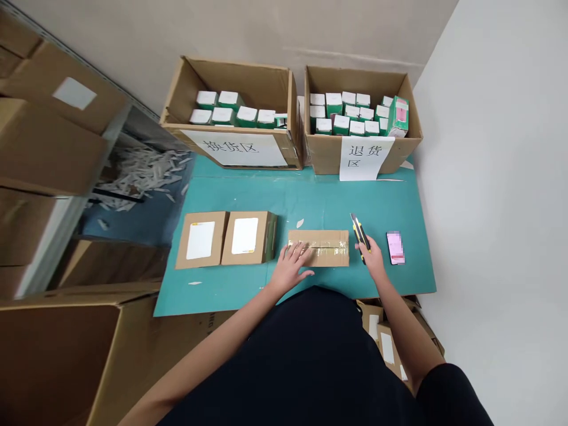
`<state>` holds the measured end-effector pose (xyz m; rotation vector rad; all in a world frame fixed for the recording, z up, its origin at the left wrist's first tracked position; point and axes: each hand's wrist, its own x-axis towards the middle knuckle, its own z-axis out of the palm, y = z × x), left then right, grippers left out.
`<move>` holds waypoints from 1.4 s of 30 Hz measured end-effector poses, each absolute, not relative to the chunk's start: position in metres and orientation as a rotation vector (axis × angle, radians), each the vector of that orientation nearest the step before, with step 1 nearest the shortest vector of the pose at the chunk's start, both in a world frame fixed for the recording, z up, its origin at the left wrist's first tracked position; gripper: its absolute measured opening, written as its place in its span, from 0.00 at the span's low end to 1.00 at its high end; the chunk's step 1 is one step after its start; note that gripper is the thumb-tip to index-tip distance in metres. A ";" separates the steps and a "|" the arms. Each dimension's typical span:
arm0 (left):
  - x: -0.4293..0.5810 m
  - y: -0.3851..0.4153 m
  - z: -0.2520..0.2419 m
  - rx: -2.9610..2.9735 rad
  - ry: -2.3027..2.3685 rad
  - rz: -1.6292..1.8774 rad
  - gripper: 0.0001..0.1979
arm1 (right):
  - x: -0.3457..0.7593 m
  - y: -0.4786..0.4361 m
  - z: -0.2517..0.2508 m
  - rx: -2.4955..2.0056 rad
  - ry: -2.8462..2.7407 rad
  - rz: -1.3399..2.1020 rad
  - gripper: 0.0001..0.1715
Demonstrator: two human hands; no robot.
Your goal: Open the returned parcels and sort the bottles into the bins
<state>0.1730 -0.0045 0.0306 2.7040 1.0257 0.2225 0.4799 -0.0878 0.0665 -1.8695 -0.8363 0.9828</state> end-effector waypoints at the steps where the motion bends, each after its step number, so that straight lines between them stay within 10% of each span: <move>1: 0.168 -0.010 0.030 2.710 1.026 0.210 0.31 | 0.479 -0.069 0.063 -1.846 -0.886 0.971 0.27; 12: 0.173 0.035 0.030 2.510 1.410 0.133 0.17 | 0.465 -0.079 0.029 -1.875 -0.918 1.097 0.31; 27: 0.165 -0.034 0.025 2.196 1.225 -0.077 0.53 | 0.460 0.034 0.031 -1.678 -0.886 1.120 0.28; 42: 0.145 0.062 0.020 2.073 1.564 0.068 0.24 | 0.448 -0.117 0.016 -1.905 -0.734 1.016 0.29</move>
